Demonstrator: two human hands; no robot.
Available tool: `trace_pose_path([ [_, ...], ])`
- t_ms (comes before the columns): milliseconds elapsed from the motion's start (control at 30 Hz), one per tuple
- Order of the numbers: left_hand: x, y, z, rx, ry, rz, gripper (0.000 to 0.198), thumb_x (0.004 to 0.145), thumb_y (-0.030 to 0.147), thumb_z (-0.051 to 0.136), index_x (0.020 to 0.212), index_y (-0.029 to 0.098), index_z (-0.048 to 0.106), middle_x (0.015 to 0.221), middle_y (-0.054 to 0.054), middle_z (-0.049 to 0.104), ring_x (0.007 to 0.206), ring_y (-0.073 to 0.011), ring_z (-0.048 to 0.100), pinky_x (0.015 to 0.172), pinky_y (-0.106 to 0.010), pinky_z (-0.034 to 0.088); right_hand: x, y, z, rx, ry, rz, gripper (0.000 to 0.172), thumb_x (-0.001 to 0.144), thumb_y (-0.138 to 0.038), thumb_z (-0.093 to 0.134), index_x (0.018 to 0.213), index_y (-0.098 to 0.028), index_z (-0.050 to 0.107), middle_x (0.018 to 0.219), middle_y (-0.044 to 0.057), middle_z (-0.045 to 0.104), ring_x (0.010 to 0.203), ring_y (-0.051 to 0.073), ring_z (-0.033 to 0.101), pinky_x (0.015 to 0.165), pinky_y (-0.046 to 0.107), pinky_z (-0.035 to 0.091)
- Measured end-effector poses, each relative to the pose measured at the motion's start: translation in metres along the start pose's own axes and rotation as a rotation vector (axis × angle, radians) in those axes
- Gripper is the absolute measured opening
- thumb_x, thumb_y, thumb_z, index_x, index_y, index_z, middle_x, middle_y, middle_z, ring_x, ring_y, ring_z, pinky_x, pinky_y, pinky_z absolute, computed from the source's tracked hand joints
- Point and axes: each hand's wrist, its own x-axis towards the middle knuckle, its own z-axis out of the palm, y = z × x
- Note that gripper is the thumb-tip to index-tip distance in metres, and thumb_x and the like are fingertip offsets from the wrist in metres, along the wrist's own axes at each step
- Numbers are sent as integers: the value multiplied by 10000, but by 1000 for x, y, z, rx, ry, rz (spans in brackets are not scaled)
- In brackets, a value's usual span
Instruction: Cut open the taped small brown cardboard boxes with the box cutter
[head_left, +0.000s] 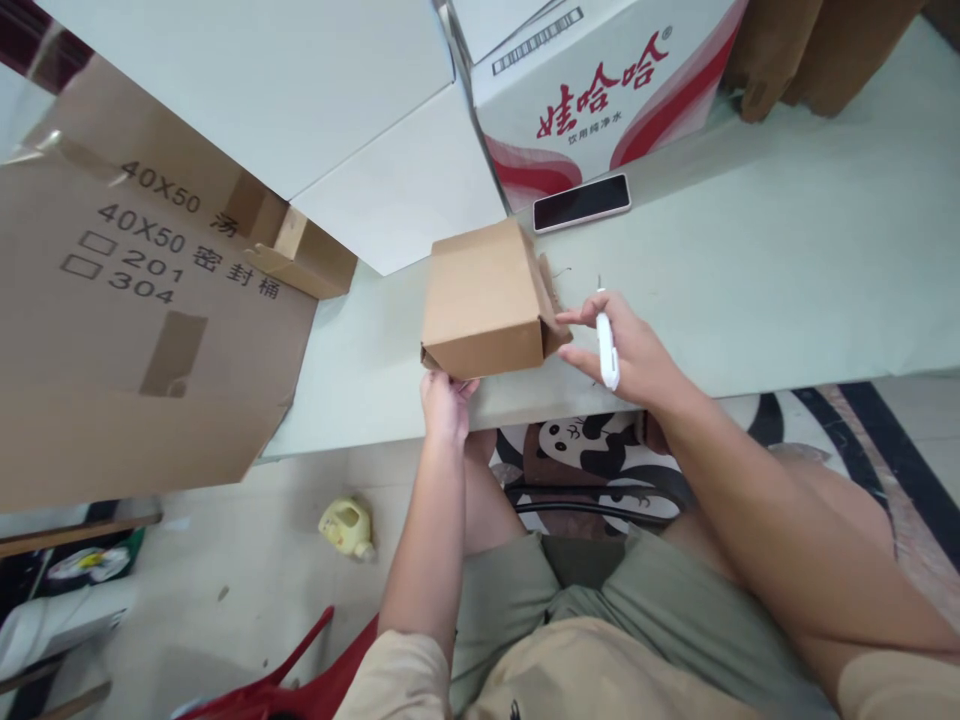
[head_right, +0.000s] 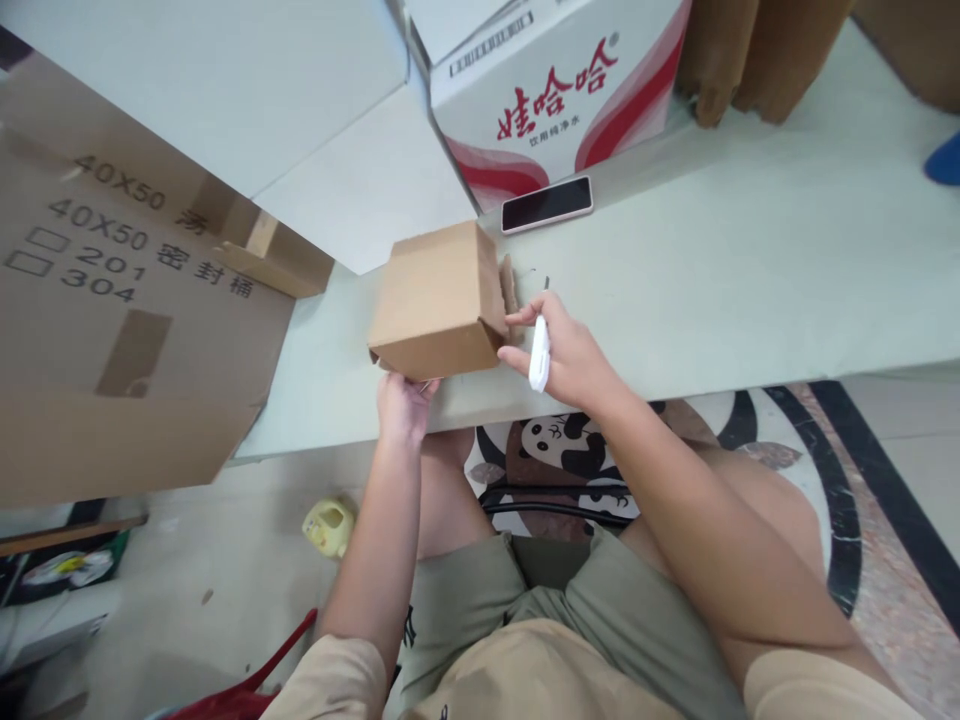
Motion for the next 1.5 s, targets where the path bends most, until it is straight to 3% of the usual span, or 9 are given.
trace_pose_path([
  [200,-4,-8,-4,27,-35,42,302,667,408,747,854,186,665,732,-16,707,674,-165,689,592,-244,538,-2,1,13,114,1,-5,620,721,-563,805,1067,-300,363,1478,154,589,1396,367,572,1149,674,408],
  [267,-4,-9,-6,149,-94,65,341,620,293,798,926,192,688,874,-42,747,795,-178,711,634,-235,534,-1,6,15,200,-11,-20,616,744,-544,795,1077,-308,334,1589,164,476,1481,319,500,1196,610,393],
  [400,-4,-13,-6,279,-242,115,708,545,78,816,1209,268,662,1217,-70,732,1000,-188,707,680,-194,534,0,19,17,186,-37,28,628,742,-484,805,1100,-313,317,1666,177,345,1518,290,459,1185,526,429],
  [567,0,-12,-1,144,-99,52,434,781,320,731,1203,308,634,1067,-35,725,754,-126,651,542,-158,475,1,23,19,128,-2,25,668,726,-418,803,1171,-305,319,1664,197,335,1547,314,408,1234,580,347],
  [800,7,-5,-10,38,-131,-74,255,753,262,638,1007,248,625,868,1,667,670,-123,633,576,-224,536,4,18,19,147,177,6,644,712,-407,791,1126,-309,308,1699,198,272,1573,275,368,1250,569,339],
  [1033,2,-15,-12,58,-190,-34,221,563,72,659,760,173,650,749,7,666,656,-94,617,592,-166,500,3,18,19,-7,319,140,690,656,-414,845,1102,-298,332,1604,217,404,1405,336,538,1141,580,438],
  [1200,-3,-9,-17,-68,-186,-82,218,610,145,741,764,208,600,724,33,653,622,-96,630,585,-199,540,4,27,12,-66,400,236,690,653,-476,842,1094,-291,345,1115,73,619,983,272,658,815,453,565],
  [1400,-2,-2,-27,-232,-236,-158,281,716,402,704,939,235,670,1040,-59,742,884,-179,717,750,-309,612,6,43,6,-106,502,23,609,683,-497,855,1048,-290,414,953,1,546,833,208,620,746,394,549],
  [1500,3,-4,-33,-85,-177,-28,358,716,491,696,973,242,699,1347,-99,671,1243,-255,649,913,-357,589,6,44,5,-105,499,20,602,672,-492,877,1030,-295,435,934,1,557,818,208,624,761,404,555],
])
